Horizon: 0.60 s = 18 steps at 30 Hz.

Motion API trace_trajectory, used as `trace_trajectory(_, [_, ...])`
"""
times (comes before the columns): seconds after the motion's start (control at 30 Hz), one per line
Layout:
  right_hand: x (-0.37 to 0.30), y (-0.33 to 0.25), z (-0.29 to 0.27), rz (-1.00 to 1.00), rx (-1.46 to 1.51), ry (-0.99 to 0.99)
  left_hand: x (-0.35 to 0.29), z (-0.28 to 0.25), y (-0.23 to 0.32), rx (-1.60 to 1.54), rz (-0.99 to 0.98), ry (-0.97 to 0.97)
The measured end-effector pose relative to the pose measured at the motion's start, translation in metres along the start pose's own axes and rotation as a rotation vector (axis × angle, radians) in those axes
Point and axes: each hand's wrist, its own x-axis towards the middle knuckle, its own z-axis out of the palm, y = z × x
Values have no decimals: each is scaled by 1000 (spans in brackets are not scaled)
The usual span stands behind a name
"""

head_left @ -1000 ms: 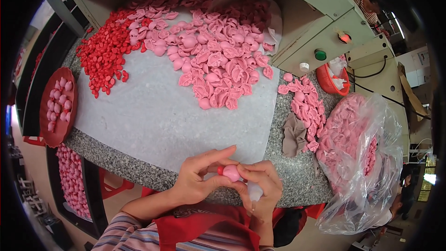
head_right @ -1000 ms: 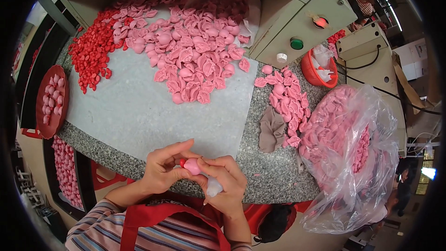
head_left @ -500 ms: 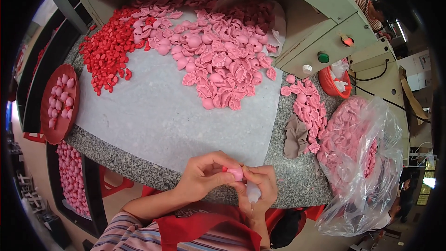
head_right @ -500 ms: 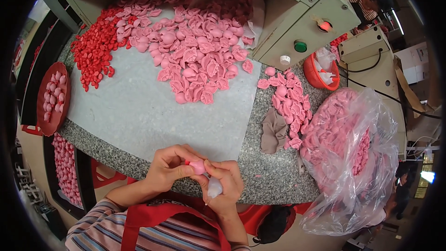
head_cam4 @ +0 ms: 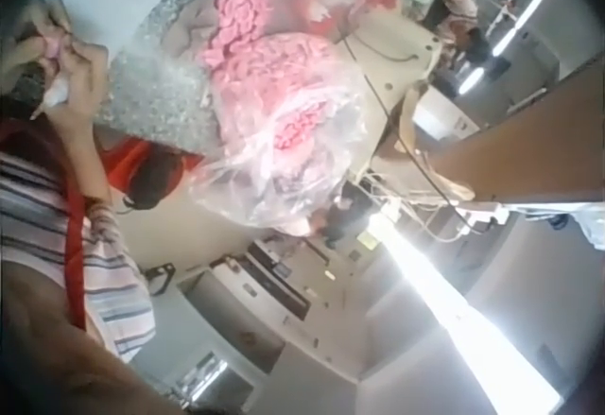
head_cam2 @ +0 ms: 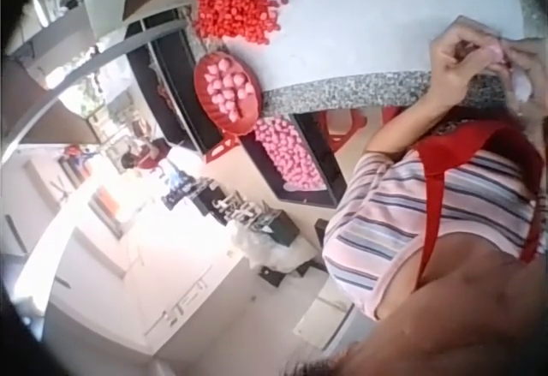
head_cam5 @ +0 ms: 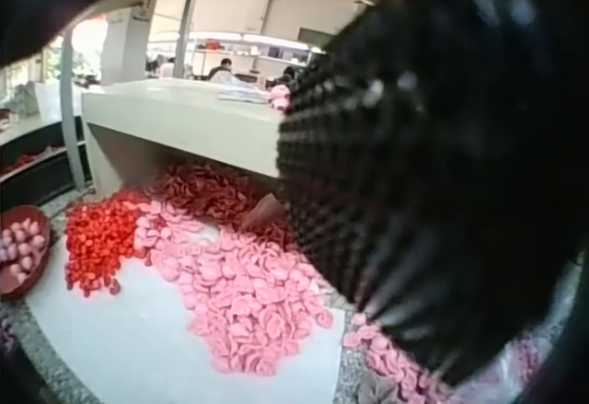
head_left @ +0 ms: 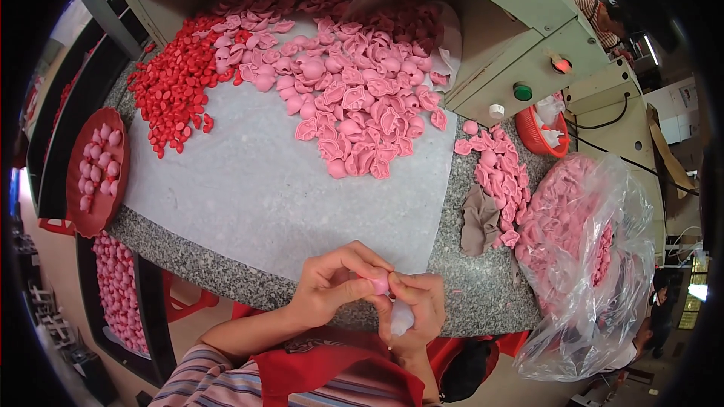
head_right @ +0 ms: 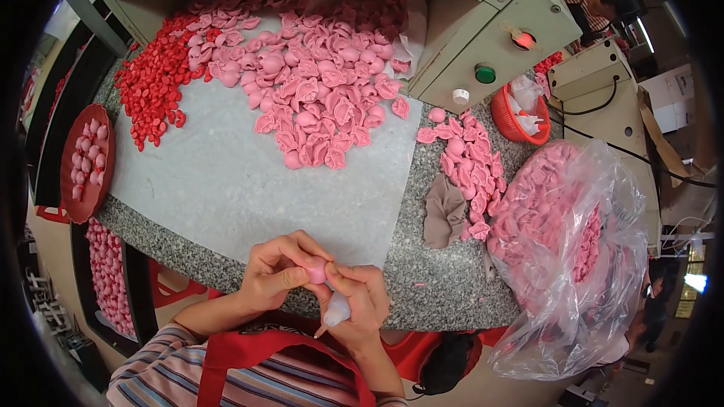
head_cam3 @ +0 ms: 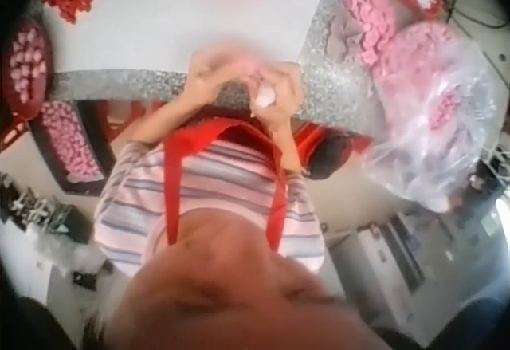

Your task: Assembling pink plastic toy components at a factory workbench using a handheld glue dispenser.

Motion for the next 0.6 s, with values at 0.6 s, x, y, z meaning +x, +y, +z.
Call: trace_trajectory(0.6, [7,-10,3,135,38,40,1,-17,-19,-638,-345,47])
